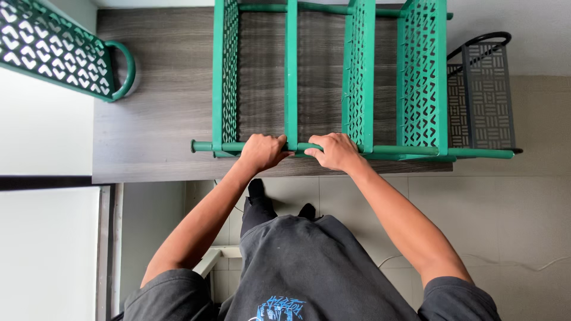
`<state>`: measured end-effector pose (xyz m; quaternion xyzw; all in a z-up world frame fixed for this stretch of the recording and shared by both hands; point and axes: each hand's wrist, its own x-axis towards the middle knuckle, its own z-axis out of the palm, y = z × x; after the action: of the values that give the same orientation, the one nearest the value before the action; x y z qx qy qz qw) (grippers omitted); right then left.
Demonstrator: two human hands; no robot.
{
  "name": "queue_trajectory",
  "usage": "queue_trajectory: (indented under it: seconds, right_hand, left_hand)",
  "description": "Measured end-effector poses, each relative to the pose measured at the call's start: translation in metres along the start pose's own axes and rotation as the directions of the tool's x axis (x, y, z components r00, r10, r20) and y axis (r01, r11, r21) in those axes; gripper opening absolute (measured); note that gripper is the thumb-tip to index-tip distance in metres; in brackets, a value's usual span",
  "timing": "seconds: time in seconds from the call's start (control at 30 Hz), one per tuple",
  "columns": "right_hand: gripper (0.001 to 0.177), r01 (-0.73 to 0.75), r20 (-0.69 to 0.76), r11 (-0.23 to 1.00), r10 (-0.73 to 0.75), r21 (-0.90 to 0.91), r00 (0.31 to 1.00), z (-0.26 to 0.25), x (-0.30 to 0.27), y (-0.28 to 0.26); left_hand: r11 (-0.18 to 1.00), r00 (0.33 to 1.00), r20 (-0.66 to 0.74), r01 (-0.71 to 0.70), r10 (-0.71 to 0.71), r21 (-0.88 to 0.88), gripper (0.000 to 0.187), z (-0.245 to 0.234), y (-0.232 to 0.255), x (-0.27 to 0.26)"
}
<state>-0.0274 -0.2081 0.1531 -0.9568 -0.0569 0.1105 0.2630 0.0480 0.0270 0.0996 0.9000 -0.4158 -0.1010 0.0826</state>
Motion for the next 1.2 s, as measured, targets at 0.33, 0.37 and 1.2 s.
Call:
queue_trajectory:
  seconds: [0.33, 0.37, 1.2]
  right_hand:
    - [0.026, 0.281, -0.236, 0.960, -0.275, -0.008, 0.932, 0.011, 0.000, 0.004]
    - [0.027, 0.246, -0.200, 0.969, -0.245, -0.021, 0.949, 0.013, -0.001, 0.006]
    - [0.046, -0.192, -0.635, 0.925, 0.367, 0.329, 0.680, 0.138, -0.114, 0.137]
  left_hand:
    - [0.995, 0.982, 0.183, -0.016, 0.035, -0.102, 0.056, -0.027, -0.001, 0.008]
    - [0.995, 0.980, 0.199, -0.009, 0.029, -0.098, 0.056, -0.027, 0.000, 0.009]
    - [0.876, 0.815, -0.450, 0.138, -0.365, -0.461, 0.042, 0.096, 0.061, -0.065]
